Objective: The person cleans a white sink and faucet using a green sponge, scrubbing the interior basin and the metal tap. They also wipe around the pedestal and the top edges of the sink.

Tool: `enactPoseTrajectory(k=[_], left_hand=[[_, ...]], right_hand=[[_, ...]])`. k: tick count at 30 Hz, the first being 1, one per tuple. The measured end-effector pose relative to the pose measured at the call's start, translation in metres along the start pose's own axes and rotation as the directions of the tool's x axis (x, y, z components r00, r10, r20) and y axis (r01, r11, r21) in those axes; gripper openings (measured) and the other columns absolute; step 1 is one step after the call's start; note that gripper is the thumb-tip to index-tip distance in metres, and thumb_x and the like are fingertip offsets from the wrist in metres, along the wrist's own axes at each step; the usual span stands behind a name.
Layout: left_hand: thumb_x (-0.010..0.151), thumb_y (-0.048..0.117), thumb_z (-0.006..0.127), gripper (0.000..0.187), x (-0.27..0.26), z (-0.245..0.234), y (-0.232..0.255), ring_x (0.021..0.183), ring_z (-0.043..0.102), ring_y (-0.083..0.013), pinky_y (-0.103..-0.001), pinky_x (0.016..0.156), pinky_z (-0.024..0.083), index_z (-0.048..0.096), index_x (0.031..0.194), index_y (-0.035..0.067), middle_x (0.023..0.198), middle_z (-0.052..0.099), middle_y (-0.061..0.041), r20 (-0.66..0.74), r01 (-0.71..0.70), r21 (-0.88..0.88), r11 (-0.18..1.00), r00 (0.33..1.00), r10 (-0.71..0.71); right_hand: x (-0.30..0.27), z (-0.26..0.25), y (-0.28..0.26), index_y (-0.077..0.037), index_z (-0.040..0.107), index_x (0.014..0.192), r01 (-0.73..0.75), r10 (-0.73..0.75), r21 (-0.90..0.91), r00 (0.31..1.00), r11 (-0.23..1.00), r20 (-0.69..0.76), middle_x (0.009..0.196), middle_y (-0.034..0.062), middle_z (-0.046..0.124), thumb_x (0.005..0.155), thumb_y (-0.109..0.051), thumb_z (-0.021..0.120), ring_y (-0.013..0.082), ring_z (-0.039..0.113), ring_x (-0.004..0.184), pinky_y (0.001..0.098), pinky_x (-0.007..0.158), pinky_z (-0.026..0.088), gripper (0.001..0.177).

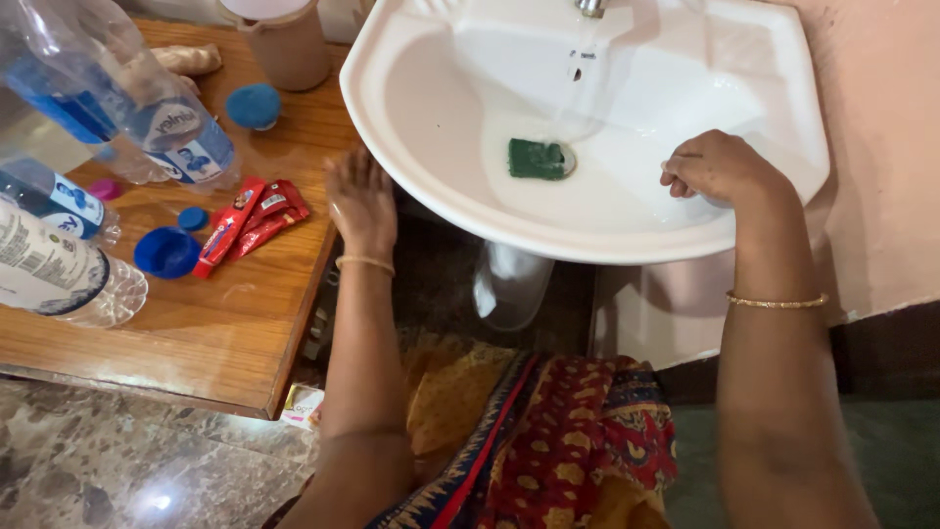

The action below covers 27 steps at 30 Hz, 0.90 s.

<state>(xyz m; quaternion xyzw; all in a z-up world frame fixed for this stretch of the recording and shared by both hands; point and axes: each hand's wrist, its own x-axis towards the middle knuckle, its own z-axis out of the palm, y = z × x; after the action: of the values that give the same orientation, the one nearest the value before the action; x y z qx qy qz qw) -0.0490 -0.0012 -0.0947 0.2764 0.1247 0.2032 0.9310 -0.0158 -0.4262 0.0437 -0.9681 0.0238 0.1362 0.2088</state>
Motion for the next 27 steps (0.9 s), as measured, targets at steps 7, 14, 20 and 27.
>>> enactPoseTrajectory(k=[7, 14, 20, 27], left_hand=[[0.094, 0.073, 0.025, 0.094, -0.046, 0.052, -0.051, 0.143, 0.045, -0.0342, -0.044, 0.119, 0.043, 0.03, 0.156, 0.003, 0.158, 0.041, -0.019, 0.099, -0.15, -0.039, 0.988, 0.983, 0.153], [0.089, 0.079, 0.019, 0.097, -0.077, 0.058, -0.082, 0.138, 0.052, -0.0293, -0.044, 0.111, 0.047, 0.03, 0.151, 0.004, 0.148, 0.046, -0.017, -0.046, -0.107, -0.012, 0.994, 0.993, 0.107], [0.099, 0.057, 0.044, 0.072, -0.123, 0.083, -0.11, 0.133, 0.053, -0.0341, -0.048, 0.112, 0.049, 0.039, 0.148, 0.005, 0.139, 0.051, -0.017, -0.049, -0.068, -0.005, 0.998, 0.996, 0.068], [0.107, 0.051, 0.039, 0.062, -0.236, 0.094, -0.243, 0.107, 0.053, -0.0233, -0.039, 0.09, 0.047, 0.053, 0.138, -0.002, 0.136, 0.06, -0.022, 0.052, 0.606, 0.063, 0.793, 0.791, -0.609]], right_hand=[[-0.002, -0.001, -0.003, -0.003, 0.078, 0.098, -0.025, 0.025, 0.002, 1.0, 1.0, -0.005, 0.092, 0.0111, 0.079, 0.1, -0.024, 0.057, 0.0213, 0.073, 0.088, 0.0377, 0.085, 0.055, 0.03], [-0.002, -0.002, 0.001, -0.005, 0.078, 0.098, -0.02, 0.02, 0.019, 1.0, 1.0, 0.02, 0.09, 0.0094, 0.079, 0.098, -0.025, 0.056, 0.0195, 0.074, 0.09, 0.0385, 0.085, 0.054, 0.03], [-0.004, -0.002, -0.002, -0.007, 0.078, 0.097, -0.021, 0.022, -0.009, 0.999, 1.0, 0.026, 0.089, 0.0084, 0.079, 0.097, -0.025, 0.057, 0.0184, 0.074, 0.091, 0.0376, 0.085, 0.053, 0.028], [-0.005, -0.004, -0.004, -0.004, 0.077, 0.097, -0.049, 0.049, 0.066, 0.999, 0.997, -0.002, 0.09, 0.0083, 0.078, 0.098, -0.027, 0.057, 0.0189, 0.073, 0.086, 0.0397, 0.079, 0.054, 0.03]])
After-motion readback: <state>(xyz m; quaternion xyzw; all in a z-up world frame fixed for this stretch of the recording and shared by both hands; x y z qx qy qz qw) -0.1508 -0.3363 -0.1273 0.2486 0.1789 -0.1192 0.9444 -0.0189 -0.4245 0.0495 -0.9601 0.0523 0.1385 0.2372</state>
